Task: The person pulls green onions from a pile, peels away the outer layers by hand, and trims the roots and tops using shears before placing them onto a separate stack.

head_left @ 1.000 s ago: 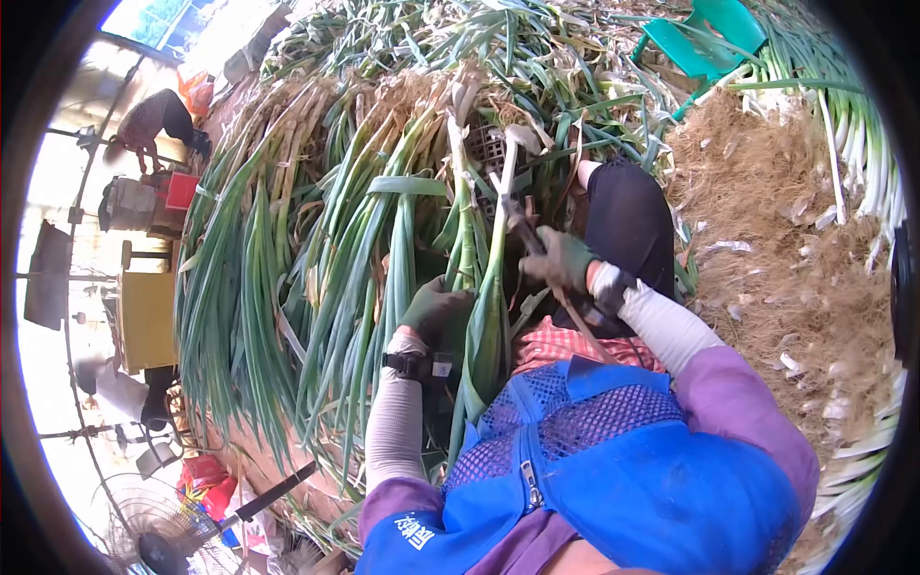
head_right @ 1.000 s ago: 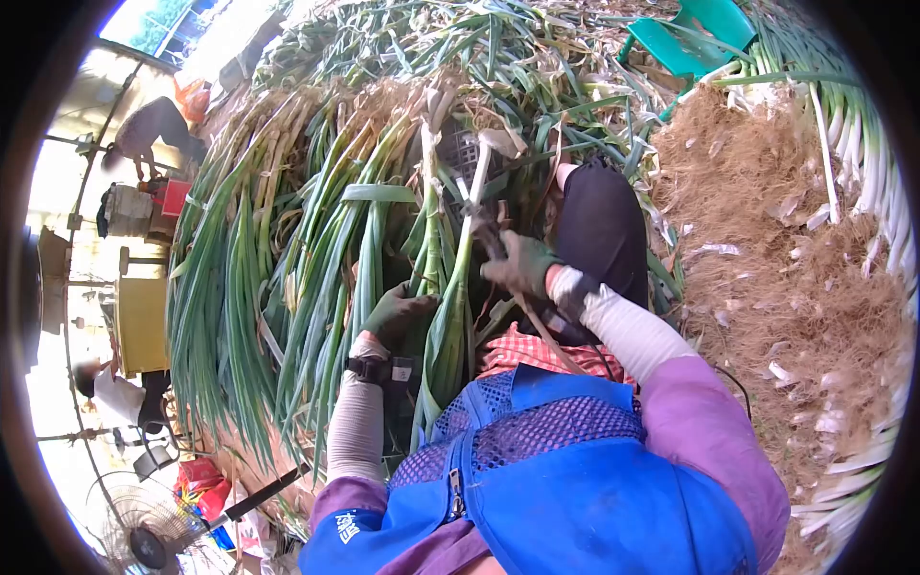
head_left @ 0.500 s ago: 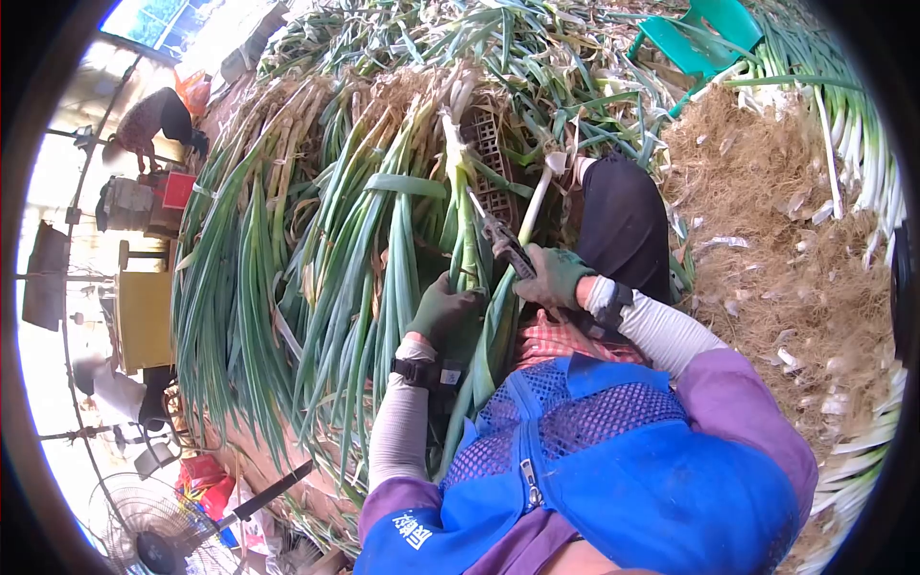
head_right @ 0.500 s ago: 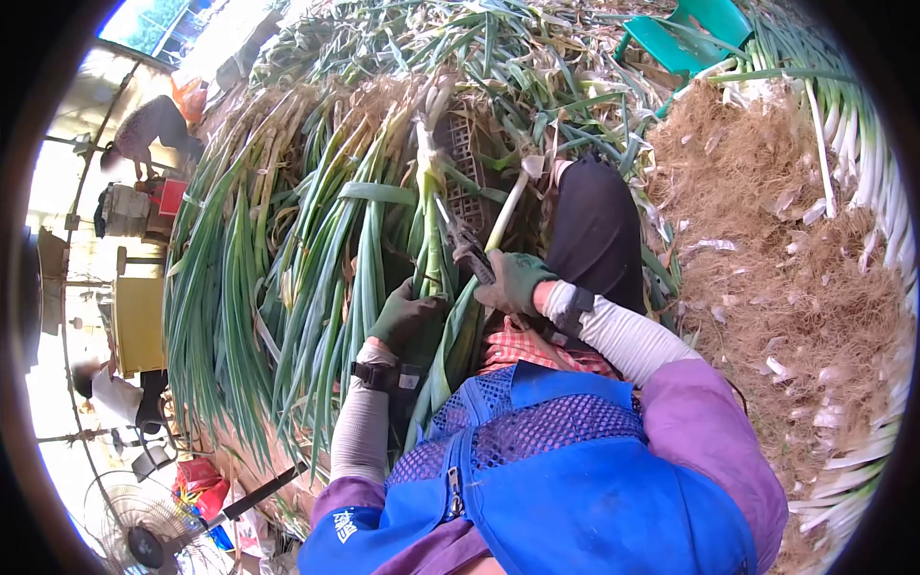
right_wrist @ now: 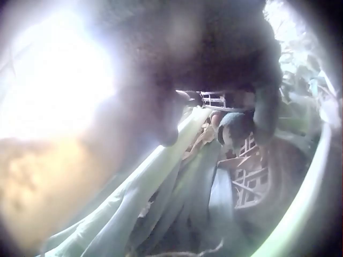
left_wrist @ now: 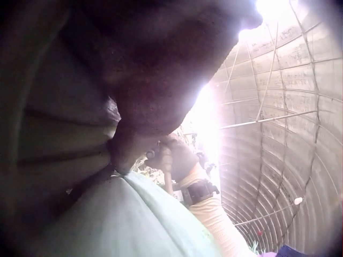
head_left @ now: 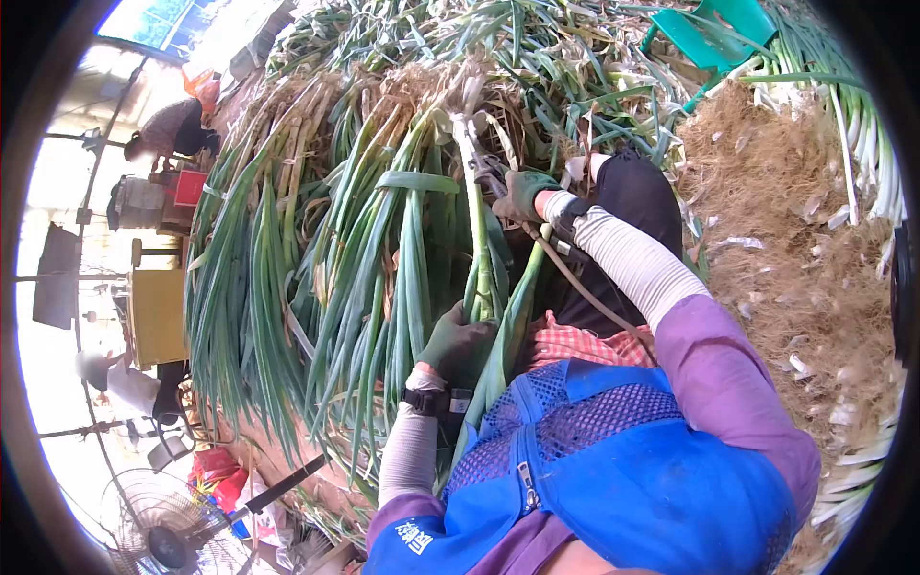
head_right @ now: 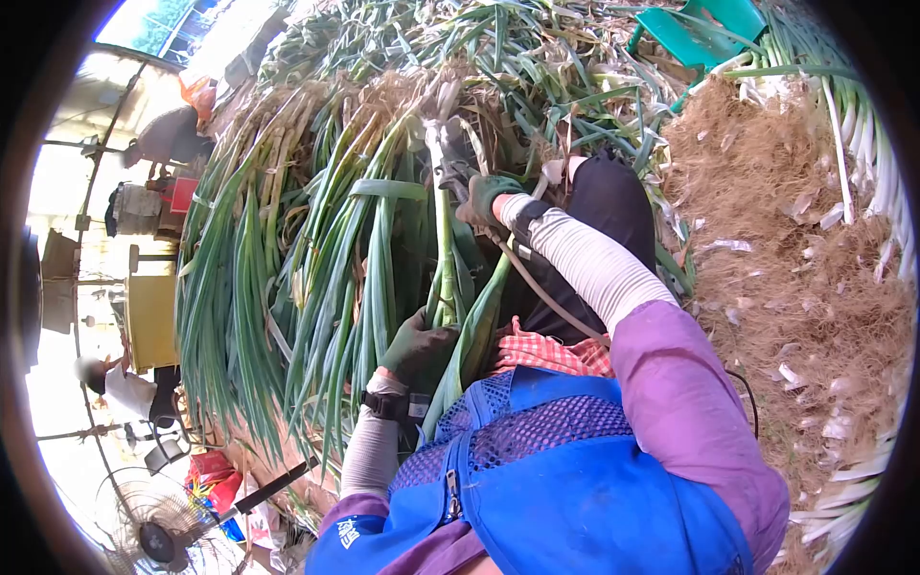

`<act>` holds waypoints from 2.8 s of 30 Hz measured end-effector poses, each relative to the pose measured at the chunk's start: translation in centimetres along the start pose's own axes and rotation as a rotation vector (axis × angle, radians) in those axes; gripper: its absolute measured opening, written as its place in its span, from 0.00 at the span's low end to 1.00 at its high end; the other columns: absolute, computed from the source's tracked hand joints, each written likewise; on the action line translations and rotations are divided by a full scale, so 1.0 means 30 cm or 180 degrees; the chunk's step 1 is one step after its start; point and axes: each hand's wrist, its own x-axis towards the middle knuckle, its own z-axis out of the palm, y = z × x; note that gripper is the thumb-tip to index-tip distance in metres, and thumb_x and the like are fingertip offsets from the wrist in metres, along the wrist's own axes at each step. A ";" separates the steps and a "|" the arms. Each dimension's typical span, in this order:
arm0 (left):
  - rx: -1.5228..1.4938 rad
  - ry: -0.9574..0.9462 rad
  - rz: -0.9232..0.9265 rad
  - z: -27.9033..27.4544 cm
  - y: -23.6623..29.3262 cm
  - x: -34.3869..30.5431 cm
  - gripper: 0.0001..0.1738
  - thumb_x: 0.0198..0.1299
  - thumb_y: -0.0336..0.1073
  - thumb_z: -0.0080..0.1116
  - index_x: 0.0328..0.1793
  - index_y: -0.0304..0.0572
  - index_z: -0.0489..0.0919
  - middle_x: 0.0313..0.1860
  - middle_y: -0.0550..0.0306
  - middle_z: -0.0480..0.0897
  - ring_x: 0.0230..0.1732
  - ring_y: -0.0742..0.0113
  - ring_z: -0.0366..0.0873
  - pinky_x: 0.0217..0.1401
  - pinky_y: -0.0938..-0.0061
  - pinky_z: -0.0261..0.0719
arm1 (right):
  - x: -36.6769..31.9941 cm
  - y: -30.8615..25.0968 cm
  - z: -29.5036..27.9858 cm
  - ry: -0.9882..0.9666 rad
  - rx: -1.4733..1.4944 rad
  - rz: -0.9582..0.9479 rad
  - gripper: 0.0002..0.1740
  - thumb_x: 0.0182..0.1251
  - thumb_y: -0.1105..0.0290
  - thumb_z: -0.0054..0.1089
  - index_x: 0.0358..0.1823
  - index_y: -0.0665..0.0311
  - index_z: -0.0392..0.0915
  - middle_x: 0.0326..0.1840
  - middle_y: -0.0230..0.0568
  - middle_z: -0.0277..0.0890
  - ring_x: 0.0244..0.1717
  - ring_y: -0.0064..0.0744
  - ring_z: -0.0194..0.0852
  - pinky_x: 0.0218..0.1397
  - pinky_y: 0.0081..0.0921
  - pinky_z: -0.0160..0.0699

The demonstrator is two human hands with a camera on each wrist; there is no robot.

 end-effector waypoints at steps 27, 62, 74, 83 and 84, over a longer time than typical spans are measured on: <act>-0.0013 -0.0260 -0.0151 0.023 -0.009 -0.021 0.21 0.62 0.29 0.64 0.61 0.34 0.75 0.49 0.58 0.83 0.45 0.74 0.80 0.50 0.76 0.80 | -0.078 0.029 0.012 -0.0283 -0.0852 -0.0301 0.24 0.54 0.55 0.64 0.41 0.71 0.83 0.37 0.56 0.85 0.43 0.50 0.86 0.47 0.41 0.82; 0.2375 0.2239 0.1365 -0.586 0.320 0.375 0.23 0.58 0.46 0.67 0.54 0.38 0.80 0.46 0.46 0.87 0.46 0.56 0.84 0.50 0.67 0.80 | -0.324 0.199 0.087 -0.0558 0.0002 0.0007 0.39 0.52 0.43 0.61 0.51 0.75 0.77 0.48 0.65 0.81 0.48 0.54 0.84 0.51 0.40 0.82; 0.3770 0.2086 -0.0073 -0.512 0.429 0.296 0.22 0.54 0.47 0.58 0.50 0.42 0.82 0.52 0.37 0.84 0.56 0.43 0.81 0.60 0.55 0.77 | -0.325 0.130 0.127 -0.0864 -0.0210 0.0355 0.32 0.51 0.47 0.65 0.44 0.72 0.84 0.43 0.60 0.84 0.49 0.49 0.85 0.53 0.37 0.82; 0.2877 0.0517 0.0490 -0.319 0.418 0.073 0.39 0.54 0.61 0.67 0.55 0.30 0.75 0.35 0.48 0.83 0.36 0.63 0.82 0.39 0.68 0.79 | -0.288 0.185 0.201 -0.0196 -0.0266 -0.0113 0.30 0.53 0.45 0.62 0.36 0.69 0.85 0.33 0.56 0.84 0.40 0.51 0.86 0.48 0.39 0.82; 0.2590 0.0250 -0.0115 -0.283 0.426 0.096 0.35 0.55 0.59 0.67 0.50 0.30 0.79 0.31 0.54 0.82 0.31 0.68 0.79 0.35 0.70 0.77 | -0.290 0.172 0.190 -0.0306 -0.0265 -0.0282 0.29 0.54 0.45 0.61 0.34 0.70 0.85 0.32 0.56 0.84 0.39 0.51 0.86 0.47 0.39 0.82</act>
